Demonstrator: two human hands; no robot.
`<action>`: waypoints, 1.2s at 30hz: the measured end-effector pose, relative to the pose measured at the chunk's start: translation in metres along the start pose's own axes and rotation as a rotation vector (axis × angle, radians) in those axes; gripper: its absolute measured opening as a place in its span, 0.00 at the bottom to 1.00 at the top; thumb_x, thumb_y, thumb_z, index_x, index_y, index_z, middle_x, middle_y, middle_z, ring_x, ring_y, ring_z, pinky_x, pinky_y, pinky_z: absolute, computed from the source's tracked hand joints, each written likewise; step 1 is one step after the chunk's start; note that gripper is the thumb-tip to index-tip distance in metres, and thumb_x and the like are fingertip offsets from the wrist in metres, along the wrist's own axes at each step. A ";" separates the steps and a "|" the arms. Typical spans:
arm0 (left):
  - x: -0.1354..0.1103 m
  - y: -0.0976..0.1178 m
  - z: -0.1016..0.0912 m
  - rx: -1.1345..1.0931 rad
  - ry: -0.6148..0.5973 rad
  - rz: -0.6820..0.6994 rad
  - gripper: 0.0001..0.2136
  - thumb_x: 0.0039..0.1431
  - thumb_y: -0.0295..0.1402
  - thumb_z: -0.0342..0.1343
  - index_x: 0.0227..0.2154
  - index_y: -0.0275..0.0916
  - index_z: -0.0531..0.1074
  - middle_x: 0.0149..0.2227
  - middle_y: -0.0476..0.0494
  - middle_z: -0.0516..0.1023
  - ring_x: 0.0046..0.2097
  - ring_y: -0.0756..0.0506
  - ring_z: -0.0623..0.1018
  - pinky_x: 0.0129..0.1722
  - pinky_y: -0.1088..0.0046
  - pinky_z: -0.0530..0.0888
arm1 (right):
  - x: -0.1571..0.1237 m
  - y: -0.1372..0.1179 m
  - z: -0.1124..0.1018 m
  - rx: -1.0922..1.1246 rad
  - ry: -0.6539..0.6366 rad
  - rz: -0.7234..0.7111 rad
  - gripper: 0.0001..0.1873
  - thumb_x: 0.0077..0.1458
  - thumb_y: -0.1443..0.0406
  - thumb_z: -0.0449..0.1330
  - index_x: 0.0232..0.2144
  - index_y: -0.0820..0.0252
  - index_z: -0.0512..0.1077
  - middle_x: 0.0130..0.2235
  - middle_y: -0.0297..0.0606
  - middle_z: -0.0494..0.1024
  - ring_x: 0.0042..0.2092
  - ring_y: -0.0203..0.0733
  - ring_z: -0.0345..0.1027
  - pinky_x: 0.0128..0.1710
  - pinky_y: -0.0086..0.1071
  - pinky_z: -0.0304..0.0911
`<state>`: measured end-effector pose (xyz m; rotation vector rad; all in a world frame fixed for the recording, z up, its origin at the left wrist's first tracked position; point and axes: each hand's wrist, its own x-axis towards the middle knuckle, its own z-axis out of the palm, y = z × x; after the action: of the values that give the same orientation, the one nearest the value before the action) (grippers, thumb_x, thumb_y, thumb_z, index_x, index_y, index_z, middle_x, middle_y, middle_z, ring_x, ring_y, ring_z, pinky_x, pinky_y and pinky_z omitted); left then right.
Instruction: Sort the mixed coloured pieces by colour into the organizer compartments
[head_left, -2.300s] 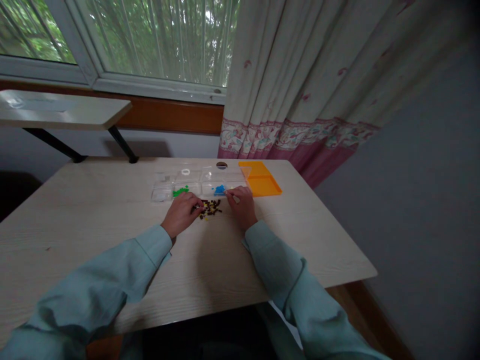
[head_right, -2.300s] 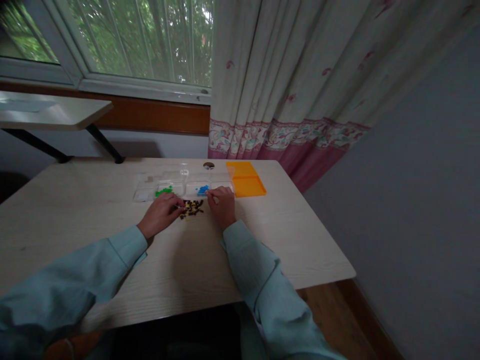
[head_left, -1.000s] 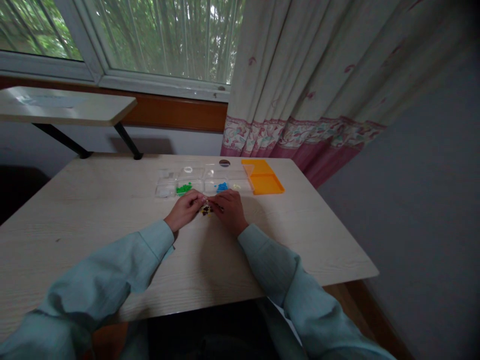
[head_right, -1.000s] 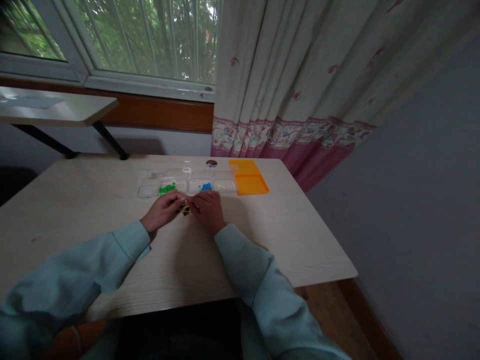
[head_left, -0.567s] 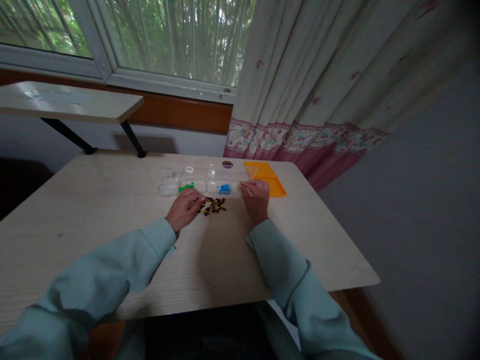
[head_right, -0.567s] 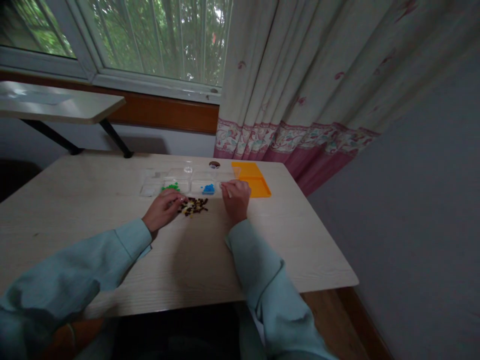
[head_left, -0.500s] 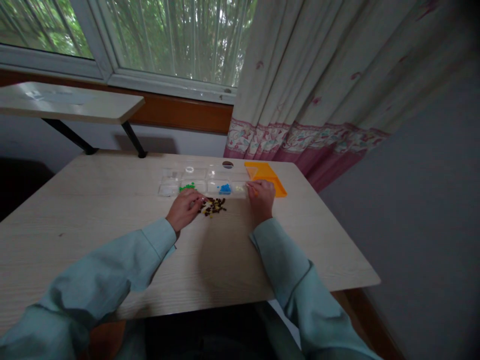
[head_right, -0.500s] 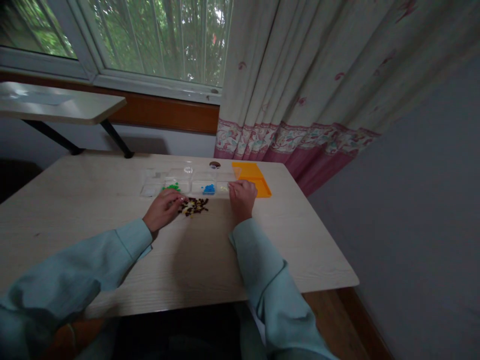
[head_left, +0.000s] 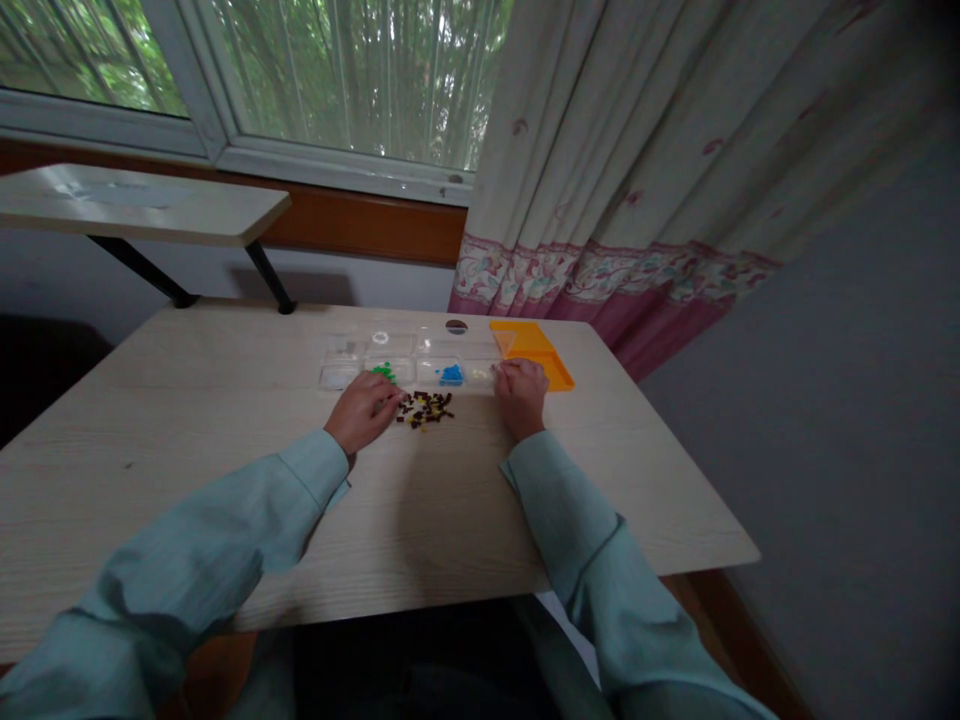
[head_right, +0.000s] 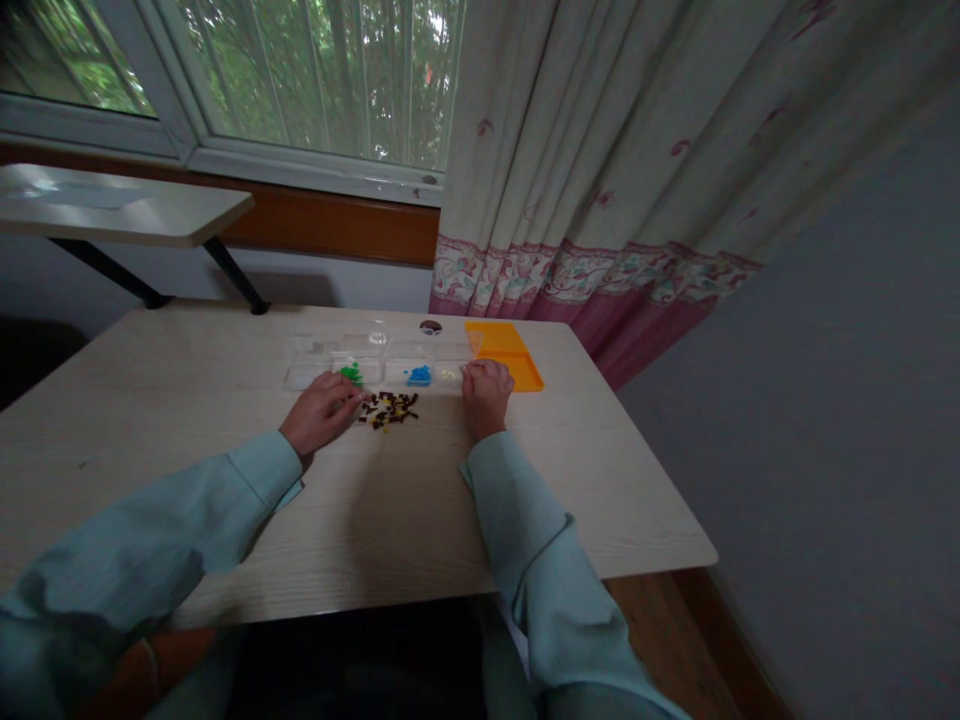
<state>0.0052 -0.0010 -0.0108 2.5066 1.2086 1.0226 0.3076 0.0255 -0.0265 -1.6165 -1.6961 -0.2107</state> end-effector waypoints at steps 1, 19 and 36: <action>0.000 -0.001 0.000 -0.010 -0.005 0.003 0.14 0.66 0.38 0.47 0.36 0.39 0.76 0.35 0.41 0.75 0.41 0.43 0.72 0.45 0.63 0.68 | 0.000 0.000 0.000 0.005 0.007 0.009 0.14 0.63 0.60 0.53 0.35 0.57 0.77 0.42 0.43 0.76 0.47 0.48 0.60 0.47 0.42 0.52; -0.003 -0.002 0.002 0.063 -0.164 0.099 0.09 0.63 0.36 0.51 0.38 0.41 0.76 0.39 0.41 0.73 0.45 0.41 0.70 0.47 0.60 0.67 | -0.006 -0.025 -0.004 0.111 -0.018 -0.120 0.13 0.63 0.63 0.53 0.35 0.56 0.78 0.37 0.39 0.77 0.43 0.43 0.64 0.46 0.39 0.56; -0.003 0.001 0.000 0.087 -0.206 0.081 0.09 0.58 0.34 0.54 0.39 0.41 0.75 0.41 0.41 0.73 0.45 0.41 0.70 0.48 0.59 0.67 | -0.009 -0.039 -0.009 0.127 -0.112 -0.155 0.13 0.64 0.62 0.53 0.36 0.56 0.78 0.37 0.40 0.78 0.43 0.45 0.65 0.45 0.39 0.56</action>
<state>0.0046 -0.0035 -0.0117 2.6685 1.1220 0.7203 0.2750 0.0064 -0.0108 -1.4280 -1.8832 -0.0879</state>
